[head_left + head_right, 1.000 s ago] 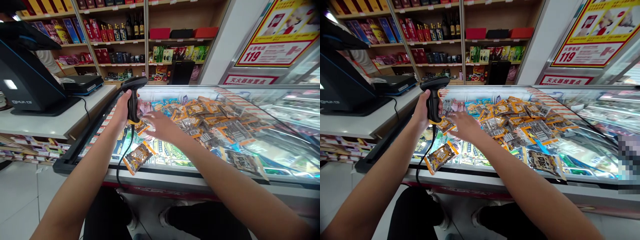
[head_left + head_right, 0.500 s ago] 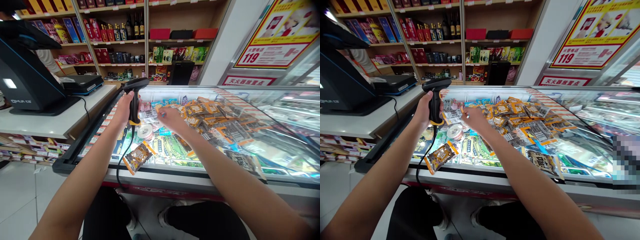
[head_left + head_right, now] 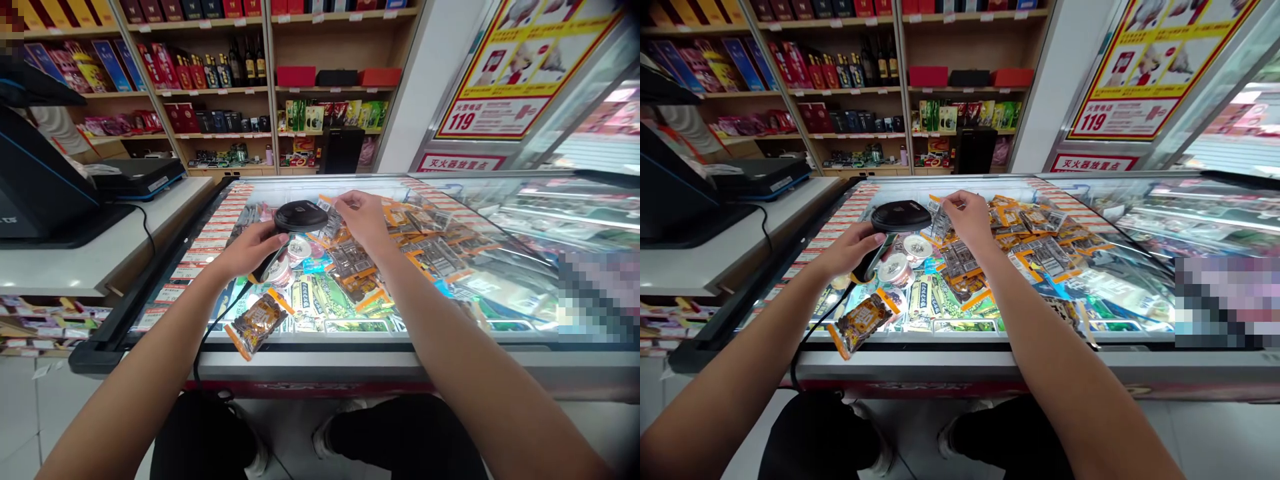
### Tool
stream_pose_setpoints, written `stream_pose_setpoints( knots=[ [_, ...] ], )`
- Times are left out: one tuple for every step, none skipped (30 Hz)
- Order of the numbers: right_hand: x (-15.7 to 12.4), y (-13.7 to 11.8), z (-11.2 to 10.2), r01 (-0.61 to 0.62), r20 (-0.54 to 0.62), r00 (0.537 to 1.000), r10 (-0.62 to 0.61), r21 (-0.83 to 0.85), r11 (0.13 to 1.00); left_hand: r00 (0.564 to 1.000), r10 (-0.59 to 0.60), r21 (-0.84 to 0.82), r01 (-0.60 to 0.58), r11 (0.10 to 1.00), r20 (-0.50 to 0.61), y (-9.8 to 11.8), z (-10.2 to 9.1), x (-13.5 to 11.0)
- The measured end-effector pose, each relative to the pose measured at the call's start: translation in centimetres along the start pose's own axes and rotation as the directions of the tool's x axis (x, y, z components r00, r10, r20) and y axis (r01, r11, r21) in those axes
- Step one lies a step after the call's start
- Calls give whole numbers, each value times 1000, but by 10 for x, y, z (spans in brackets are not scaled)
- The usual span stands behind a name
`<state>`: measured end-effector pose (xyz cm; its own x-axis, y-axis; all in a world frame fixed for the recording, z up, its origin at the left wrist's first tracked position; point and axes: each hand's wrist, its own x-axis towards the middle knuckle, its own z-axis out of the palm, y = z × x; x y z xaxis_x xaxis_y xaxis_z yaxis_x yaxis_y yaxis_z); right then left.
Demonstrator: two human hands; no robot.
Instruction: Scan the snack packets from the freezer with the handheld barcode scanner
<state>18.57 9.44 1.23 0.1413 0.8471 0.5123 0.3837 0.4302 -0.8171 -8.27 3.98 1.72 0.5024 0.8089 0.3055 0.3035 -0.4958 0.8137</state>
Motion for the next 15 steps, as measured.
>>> stream_pose_setpoints(
  knots=[
    [0,1,0,23,8,1000,-23,-15,1000,1000,-12,-13,13,1000,3,-2,0,0],
    [0,2,0,41,11,999,-40,-25,999,1000,-22,-30,22,999,8,-5,0,0],
    [0,3,1,52,11,999,-52,-29,998,999,-28,-47,28,999,17,-7,-1,0],
    [0,4,1,57,10,998,-56,-30,998,999,-30,-62,32,998,25,-9,-1,0],
    [0,3,1,56,12,998,-55,-30,998,999,-31,-73,33,997,31,-10,-1,0],
    [-1,3,1,52,15,999,-52,-32,998,999,-29,-82,32,996,34,-10,-2,0],
    [-1,2,2,46,19,999,-45,-35,998,999,-28,-91,31,995,36,-10,-2,0],
    [-2,0,2,39,24,999,-38,-42,998,999,-29,-100,32,994,37,-10,-2,0],
    [-2,-1,2,32,30,999,-30,-51,998,999,-32,-112,35,993,34,-9,-2,0],
    [-3,-3,1,27,34,999,-25,-61,998,999,-37,-128,40,991,30,-9,-2,-1],
    [-2,-4,1,27,32,999,-25,-70,997,999,-45,-146,48,988,24,-8,-1,-1],
    [-2,-4,0,31,26,999,-29,-80,996,998,-54,-168,55,984,13,-7,-1,0],
    [0,-4,-2,38,17,999,-37,-93,995,998,-65,-188,64,980,0,-7,-1,0],
    [1,-3,-5,45,11,999,-44,-110,993,997,-76,-206,72,976,-15,-6,-1,0],
    [3,-2,-8,51,12,999,-50,-137,989,996,-87,-220,77,973,-36,-5,0,1]
  ],
)
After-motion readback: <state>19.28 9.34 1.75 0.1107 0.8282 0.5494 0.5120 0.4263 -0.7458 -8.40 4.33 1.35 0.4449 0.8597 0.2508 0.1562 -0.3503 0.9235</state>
